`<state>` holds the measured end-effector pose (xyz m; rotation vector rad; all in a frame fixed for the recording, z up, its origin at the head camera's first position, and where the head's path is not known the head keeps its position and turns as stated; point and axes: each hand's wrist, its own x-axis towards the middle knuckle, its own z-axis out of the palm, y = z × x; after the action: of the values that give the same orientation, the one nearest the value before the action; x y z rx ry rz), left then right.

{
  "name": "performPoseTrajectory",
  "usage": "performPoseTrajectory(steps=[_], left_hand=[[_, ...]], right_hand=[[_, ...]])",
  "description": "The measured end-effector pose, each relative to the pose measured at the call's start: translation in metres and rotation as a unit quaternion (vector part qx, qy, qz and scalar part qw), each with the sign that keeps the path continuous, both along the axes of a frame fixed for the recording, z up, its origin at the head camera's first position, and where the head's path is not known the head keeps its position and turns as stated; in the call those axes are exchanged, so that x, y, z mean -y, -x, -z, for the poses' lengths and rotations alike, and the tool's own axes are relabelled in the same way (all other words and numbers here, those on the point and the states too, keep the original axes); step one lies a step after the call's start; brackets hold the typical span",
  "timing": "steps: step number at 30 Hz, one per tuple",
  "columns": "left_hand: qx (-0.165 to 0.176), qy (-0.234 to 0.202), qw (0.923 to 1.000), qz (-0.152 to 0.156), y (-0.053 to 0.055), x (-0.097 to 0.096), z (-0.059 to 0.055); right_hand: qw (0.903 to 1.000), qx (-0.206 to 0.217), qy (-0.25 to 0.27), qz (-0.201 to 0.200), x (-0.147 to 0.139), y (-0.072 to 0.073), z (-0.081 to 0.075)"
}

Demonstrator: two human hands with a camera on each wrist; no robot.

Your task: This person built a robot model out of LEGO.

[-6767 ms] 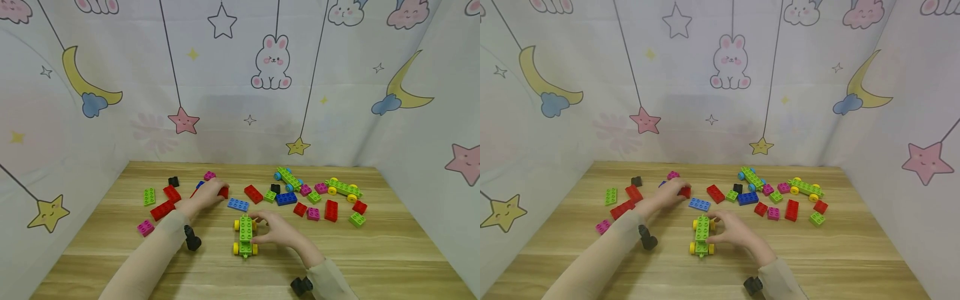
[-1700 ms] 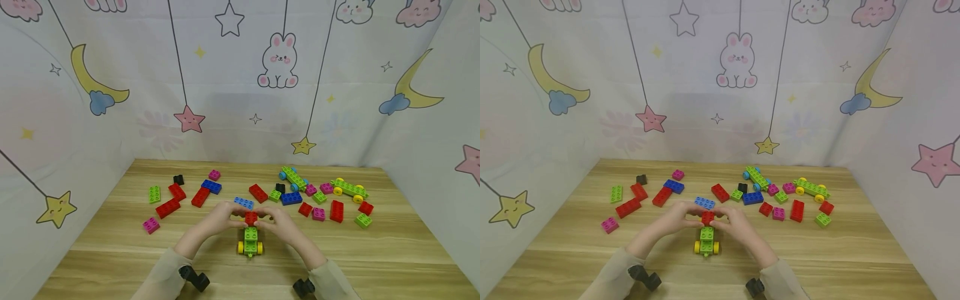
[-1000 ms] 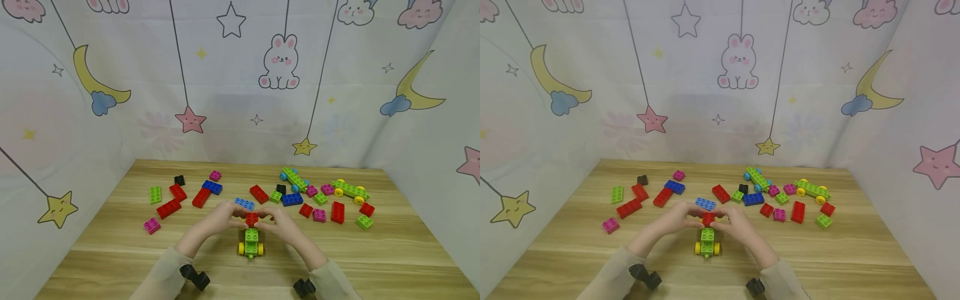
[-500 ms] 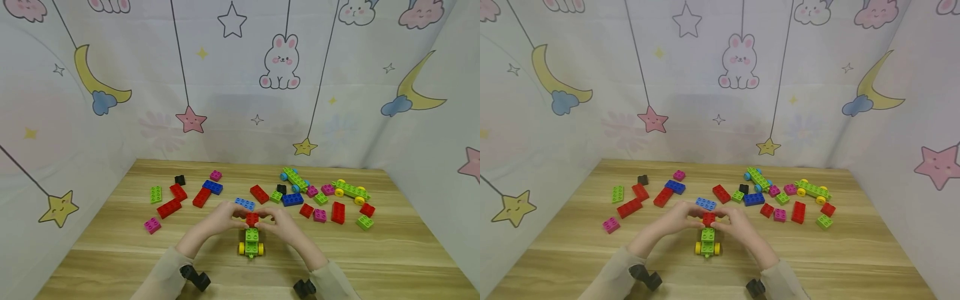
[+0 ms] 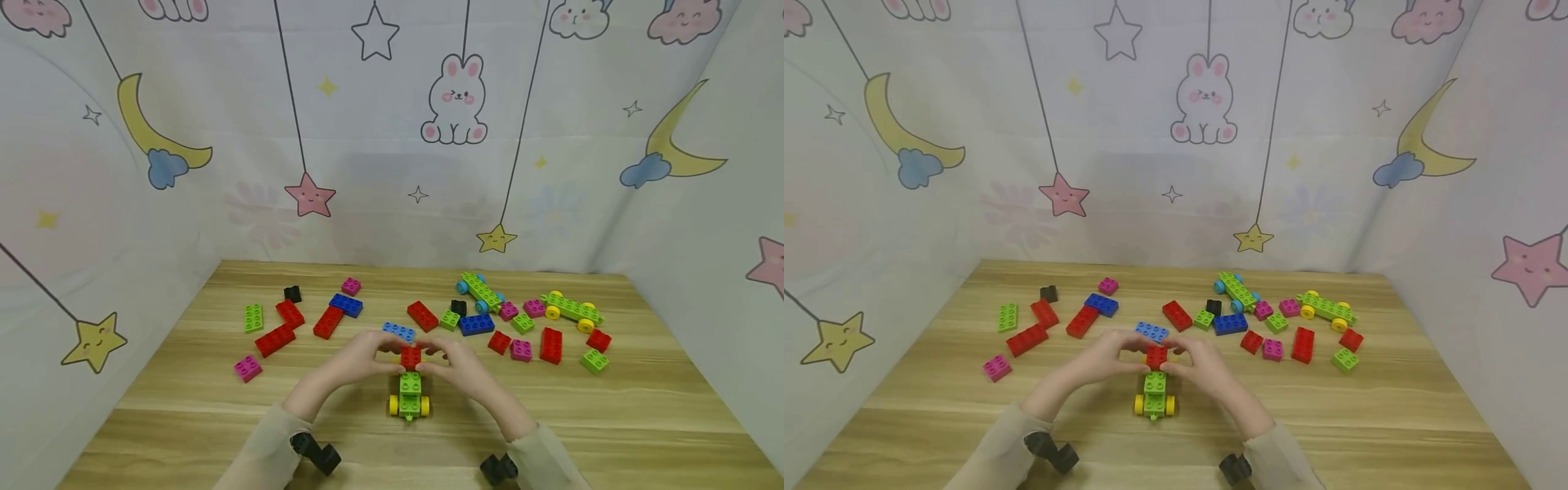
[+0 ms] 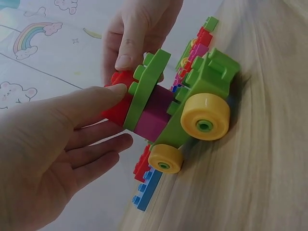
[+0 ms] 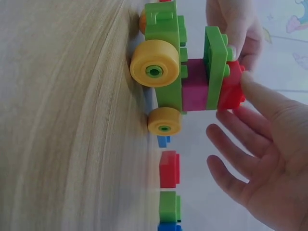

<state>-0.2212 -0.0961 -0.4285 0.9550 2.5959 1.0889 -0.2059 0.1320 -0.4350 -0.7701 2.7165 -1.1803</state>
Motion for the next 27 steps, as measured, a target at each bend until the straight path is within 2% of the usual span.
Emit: performPoseTrajectory(steps=[6,15,27], left_hand=[[-0.005,-0.017,0.9998,0.009,-0.002,-0.0008,0.0017],[-0.003,-0.03,0.9996,0.002,-0.0043,-0.0043,0.0072],[-0.019,-0.03,0.9994,-0.002,-0.0055,-0.0012,0.0075]], right_hand=[[1.0,0.002,0.005,-0.002,-0.0043,0.0015,-0.0011],[0.9999,0.013,0.001,-0.007,-0.005,0.0022,0.001],[0.9998,0.001,0.013,-0.012,-0.0005,-0.0008,0.0038]])
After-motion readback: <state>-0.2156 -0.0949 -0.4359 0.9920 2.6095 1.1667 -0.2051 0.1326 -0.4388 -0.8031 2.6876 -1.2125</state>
